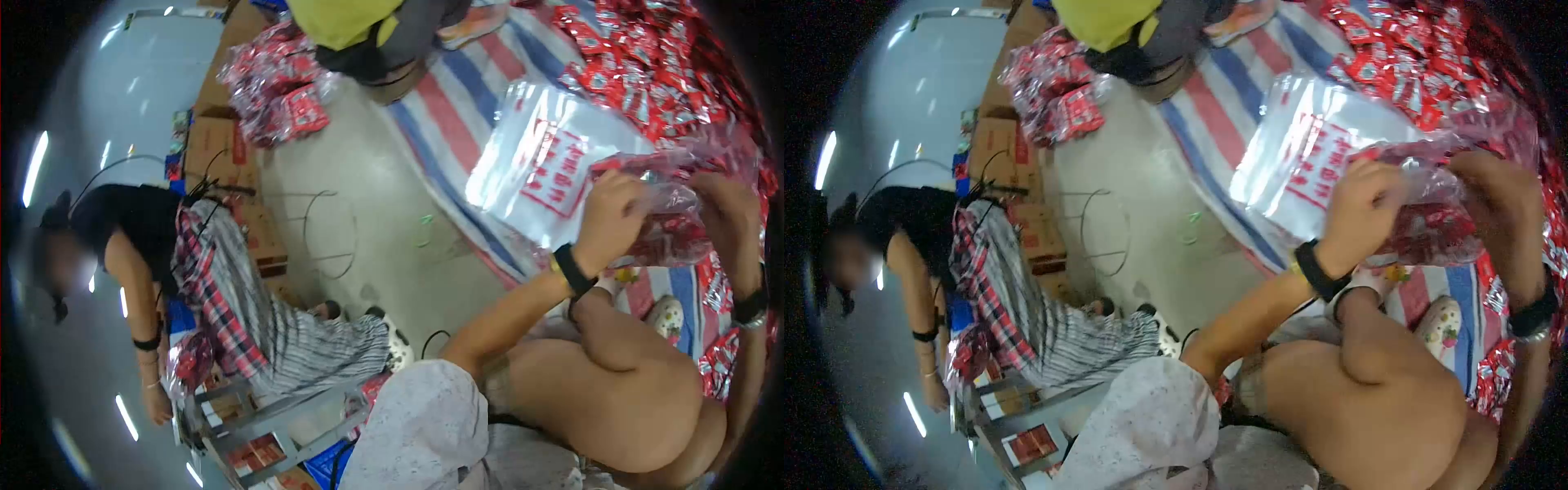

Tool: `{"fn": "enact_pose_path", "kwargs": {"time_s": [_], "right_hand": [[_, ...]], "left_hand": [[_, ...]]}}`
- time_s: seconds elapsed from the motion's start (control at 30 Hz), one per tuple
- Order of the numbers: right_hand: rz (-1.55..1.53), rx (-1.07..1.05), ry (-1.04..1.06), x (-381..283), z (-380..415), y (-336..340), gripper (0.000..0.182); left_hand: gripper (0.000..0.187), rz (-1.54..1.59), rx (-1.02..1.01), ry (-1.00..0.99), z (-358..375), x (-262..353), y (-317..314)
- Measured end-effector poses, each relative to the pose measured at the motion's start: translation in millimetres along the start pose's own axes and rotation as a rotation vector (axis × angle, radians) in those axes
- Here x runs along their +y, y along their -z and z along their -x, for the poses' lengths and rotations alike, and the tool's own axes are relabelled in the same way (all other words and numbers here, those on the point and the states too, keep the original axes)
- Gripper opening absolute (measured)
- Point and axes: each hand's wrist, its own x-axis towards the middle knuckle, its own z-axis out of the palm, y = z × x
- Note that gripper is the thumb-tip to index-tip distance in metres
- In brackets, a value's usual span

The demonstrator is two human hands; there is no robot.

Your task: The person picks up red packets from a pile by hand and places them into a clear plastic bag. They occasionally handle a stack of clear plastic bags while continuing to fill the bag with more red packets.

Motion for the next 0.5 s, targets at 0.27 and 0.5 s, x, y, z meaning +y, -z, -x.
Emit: {"fn": "enact_pose_path", "kwargs": {"time_s": [0.27, 0.5], "right_hand": [[-0.040, -0.171, -0.316, -2, 65, 10, 0.023], [-0.148, -0.019, -0.504, 35, 117, 7, 0.020]], "left_hand": [[0.026, -0.778, 0.270, 0.573, 219, 14, 223], [0.030, -0.317, 0.583, 1.351, 429, -54, 321]]}}
